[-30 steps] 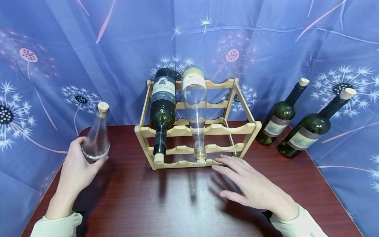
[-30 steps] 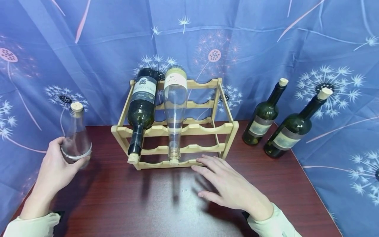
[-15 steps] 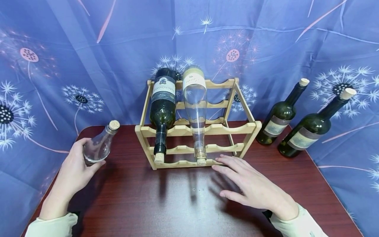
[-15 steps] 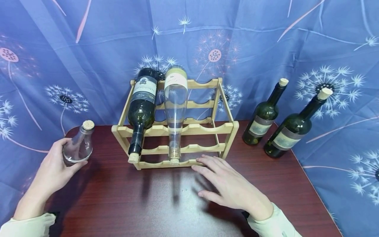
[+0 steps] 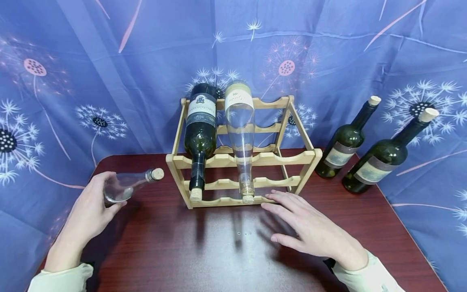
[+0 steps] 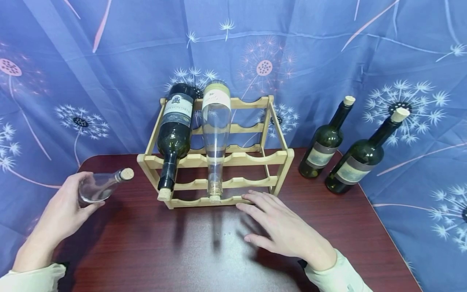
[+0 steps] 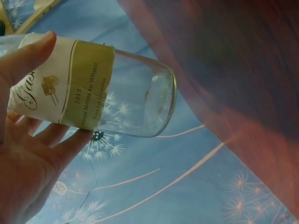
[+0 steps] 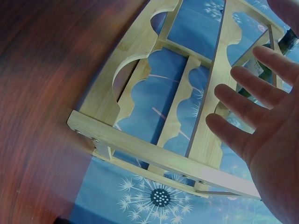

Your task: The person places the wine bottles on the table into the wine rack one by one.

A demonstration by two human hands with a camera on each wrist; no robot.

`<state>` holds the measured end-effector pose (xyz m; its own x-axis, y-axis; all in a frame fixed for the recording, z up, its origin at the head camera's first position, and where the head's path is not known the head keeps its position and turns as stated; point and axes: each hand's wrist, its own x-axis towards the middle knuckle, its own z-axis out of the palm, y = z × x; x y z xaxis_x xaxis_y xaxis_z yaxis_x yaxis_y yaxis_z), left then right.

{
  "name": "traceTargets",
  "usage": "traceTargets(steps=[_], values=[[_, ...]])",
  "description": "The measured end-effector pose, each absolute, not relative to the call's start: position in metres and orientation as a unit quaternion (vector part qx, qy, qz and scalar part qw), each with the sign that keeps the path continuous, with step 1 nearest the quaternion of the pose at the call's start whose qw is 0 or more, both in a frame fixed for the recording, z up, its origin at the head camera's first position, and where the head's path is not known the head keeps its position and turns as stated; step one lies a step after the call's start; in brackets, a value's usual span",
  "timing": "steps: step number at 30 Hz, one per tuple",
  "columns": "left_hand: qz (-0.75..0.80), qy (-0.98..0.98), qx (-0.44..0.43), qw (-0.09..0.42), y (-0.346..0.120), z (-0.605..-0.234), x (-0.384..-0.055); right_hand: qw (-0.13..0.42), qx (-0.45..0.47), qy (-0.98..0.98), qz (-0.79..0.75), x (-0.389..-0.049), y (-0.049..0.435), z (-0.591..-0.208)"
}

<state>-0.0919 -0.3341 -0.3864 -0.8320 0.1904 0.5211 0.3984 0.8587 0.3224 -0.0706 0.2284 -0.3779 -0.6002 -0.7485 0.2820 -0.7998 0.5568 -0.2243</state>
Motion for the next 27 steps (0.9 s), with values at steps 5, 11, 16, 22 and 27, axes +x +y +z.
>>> traceTargets(steps=[5, 11, 16, 22, 27], values=[[-0.203, -0.931, -0.184, 0.243, -0.3357, -0.3865, -0.0932, 0.08, 0.44, -0.879, 0.166, -0.0706, 0.2281, -0.3774], [-0.184, -0.935, -0.194, 0.232, -0.3353, -0.3834, -0.0913, 0.083, 0.443, -0.876, 0.168, -0.0711, 0.2286, -0.3775], [-0.172, -0.94, -0.196, 0.219, -0.3356, -0.3837, -0.0894, 0.08, 0.442, -0.877, 0.17, -0.0709, 0.2289, -0.3772], [-0.154, -0.942, -0.218, 0.203, -0.3352, -0.3838, -0.0877, 0.084, 0.443, -0.876, 0.17, -0.0709, 0.229, -0.3775], [-0.144, -0.94, -0.236, 0.198, -0.3326, -0.3831, -0.087, 0.086, 0.445, -0.875, 0.17, -0.0715, 0.2293, -0.378]])
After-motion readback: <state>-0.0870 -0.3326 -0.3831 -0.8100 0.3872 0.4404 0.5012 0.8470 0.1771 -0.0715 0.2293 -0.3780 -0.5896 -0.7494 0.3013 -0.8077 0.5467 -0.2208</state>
